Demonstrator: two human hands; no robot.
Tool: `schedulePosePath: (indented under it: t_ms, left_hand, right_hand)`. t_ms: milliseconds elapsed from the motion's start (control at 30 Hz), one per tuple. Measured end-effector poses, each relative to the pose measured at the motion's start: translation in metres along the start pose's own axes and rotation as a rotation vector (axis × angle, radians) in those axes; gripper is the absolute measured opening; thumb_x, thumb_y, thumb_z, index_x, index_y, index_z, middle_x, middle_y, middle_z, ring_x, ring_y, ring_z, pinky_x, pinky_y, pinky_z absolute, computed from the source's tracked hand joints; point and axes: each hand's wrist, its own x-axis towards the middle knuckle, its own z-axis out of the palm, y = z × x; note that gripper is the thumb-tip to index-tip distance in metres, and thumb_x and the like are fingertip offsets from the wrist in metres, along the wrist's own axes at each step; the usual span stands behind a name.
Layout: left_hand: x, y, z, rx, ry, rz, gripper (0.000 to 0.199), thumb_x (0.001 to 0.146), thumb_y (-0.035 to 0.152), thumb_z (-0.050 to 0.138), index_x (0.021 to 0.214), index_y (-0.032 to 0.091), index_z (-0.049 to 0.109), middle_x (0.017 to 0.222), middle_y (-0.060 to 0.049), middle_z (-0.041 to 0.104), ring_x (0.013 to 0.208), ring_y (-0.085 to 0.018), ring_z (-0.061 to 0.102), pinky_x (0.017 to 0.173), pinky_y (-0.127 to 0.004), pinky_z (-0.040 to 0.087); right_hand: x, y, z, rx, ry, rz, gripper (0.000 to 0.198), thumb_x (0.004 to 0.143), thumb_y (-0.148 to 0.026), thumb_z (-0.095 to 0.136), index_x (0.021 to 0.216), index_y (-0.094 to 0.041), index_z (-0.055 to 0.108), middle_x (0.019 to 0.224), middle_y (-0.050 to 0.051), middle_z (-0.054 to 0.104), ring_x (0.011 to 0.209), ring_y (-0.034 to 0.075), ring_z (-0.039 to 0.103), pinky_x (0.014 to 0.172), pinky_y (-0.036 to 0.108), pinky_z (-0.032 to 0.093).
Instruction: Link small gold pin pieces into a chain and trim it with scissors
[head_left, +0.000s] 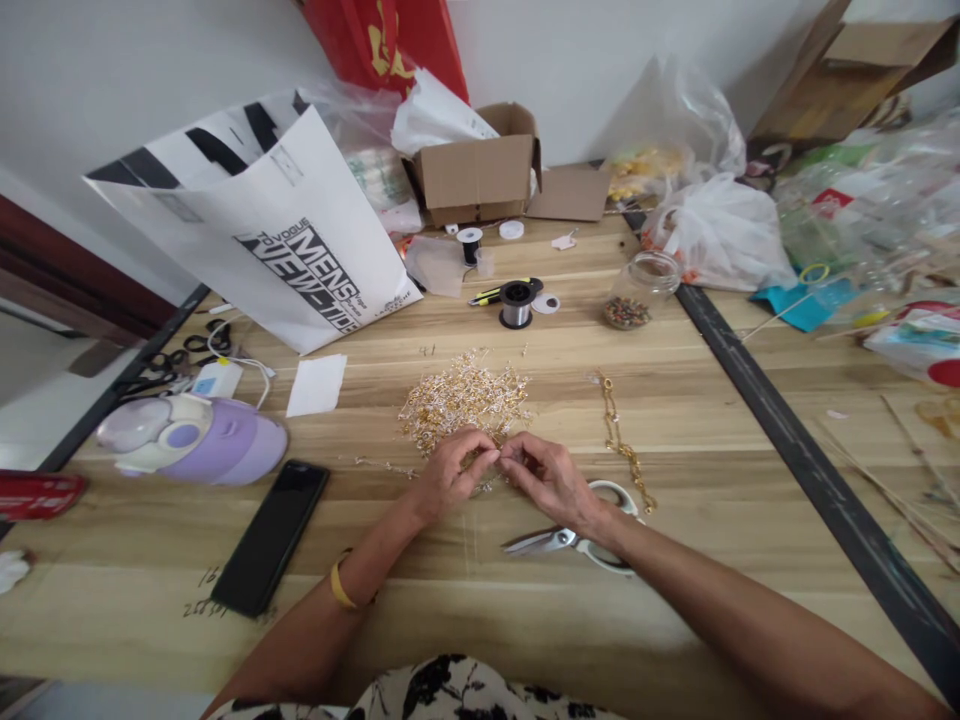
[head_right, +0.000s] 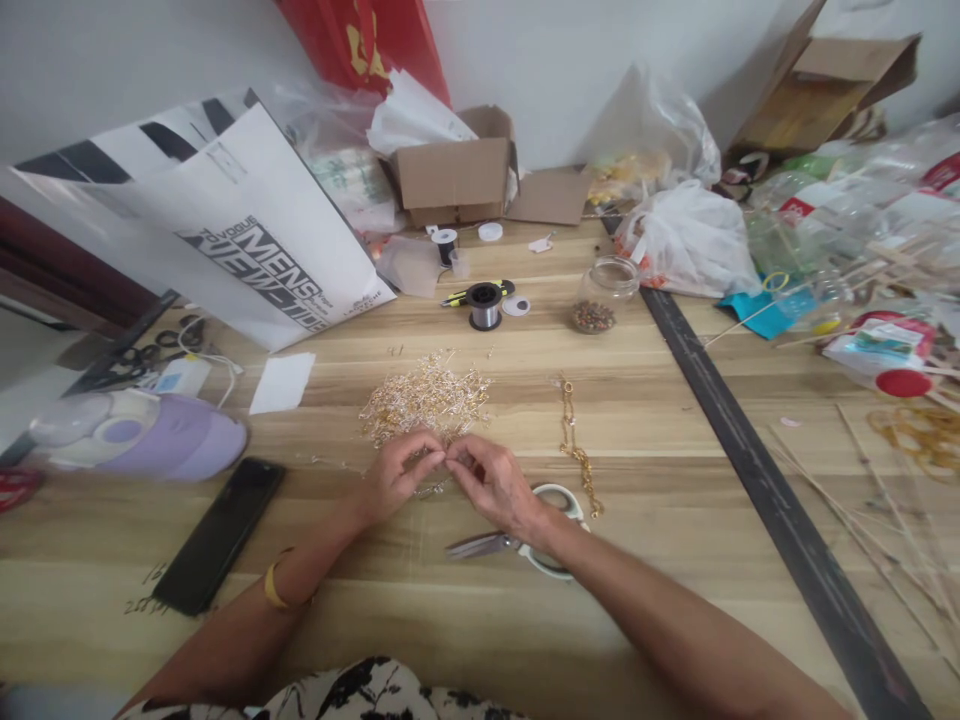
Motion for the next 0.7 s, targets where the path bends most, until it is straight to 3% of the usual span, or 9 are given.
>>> schedulePosePath:
  t_ms: [367, 700]
  left_hand:
    - [-0.0040, -0.0001, -0.0015, -0.013, 0.001, 0.017, 0.020, 0.086, 0.028, 0.049, 0.070, 0.016, 0.054, 0.068, -0.001, 0.055, 0.068, -0.014, 0.051, 0.066, -0.025, 0.039]
    - [-0.0042, -0.0015, -0.0022, -0.017, 0.043, 0.038, 0.022, 0.084, 0.025, 0.053, 0.065, 0.015, 0.053, 0.064, 0.000, 0.055, 0.065, -0.012, 0.050, 0.066, -0.024, 0.038]
  right_hand:
    - [0.0021, -0.0021, -0.0033, 0.095, 0.063, 0.116, 0.031, 0.089, -0.043, 0.045, 0.077, -0.016, 0.053, 0.063, -0.002, 0.047, 0.055, 0.010, 0.042, 0.050, 0.021, 0.033]
    - [0.0091, 0.0031, -0.0018, 0.250, 0.166, 0.212, 0.033, 0.081, -0.049, 0.055, 0.076, -0.018, 0.051, 0.059, -0.003, 0.050, 0.049, 0.009, 0.043, 0.044, 0.021, 0.036]
